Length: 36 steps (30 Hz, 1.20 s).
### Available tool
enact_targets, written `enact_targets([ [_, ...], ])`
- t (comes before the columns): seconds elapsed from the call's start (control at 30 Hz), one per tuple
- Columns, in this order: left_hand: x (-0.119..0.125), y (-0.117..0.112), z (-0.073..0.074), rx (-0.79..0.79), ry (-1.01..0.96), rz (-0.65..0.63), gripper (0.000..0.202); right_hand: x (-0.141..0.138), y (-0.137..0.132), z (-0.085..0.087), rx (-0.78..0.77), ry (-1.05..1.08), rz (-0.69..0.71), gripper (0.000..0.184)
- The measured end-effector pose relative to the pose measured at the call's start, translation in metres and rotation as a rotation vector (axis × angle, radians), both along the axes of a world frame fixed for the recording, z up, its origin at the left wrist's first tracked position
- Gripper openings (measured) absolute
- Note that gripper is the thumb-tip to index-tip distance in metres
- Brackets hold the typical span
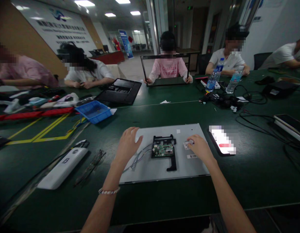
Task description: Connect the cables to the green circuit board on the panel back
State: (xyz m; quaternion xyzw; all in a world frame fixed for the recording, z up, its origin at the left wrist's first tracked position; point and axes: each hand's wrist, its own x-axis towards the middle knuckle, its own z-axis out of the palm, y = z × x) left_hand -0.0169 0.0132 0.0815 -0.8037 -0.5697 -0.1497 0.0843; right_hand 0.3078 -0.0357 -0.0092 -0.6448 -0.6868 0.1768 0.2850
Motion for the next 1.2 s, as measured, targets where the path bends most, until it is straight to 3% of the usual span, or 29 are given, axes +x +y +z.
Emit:
enact_targets([
  [0.13,0.028,0.004,-0.021,-0.096,-0.087,-0.286,0.042,-0.006,-0.001,0.005,0.044,-0.002,-0.009,0.021],
  [0.27,0.031,-0.011,-0.037,-0.208,-0.084,-0.416,0.052,-0.015,0.006,0.012,0.146,-0.055,-0.05,0.022],
  [0.5,0.029,-0.022,-0.048,-0.288,-0.066,-0.387,0.064,-0.03,0.044,0.02,0.142,-0.341,0.185,0.026],
  [0.6,0.029,-0.021,-0.049,-0.293,-0.068,-0.371,0.064,-0.034,0.053,0.021,0.127,-0.414,0.182,0.022],
  [0.87,0.029,-0.02,-0.052,-0.282,-0.097,-0.37,0.062,-0.045,0.054,0.019,0.128,-0.484,0.066,0.027],
  [1.2,0.029,-0.018,-0.059,-0.244,-0.1,-0.365,0.061,-0.089,0.045,0.04,0.071,-0.51,0.24,0.023],
])
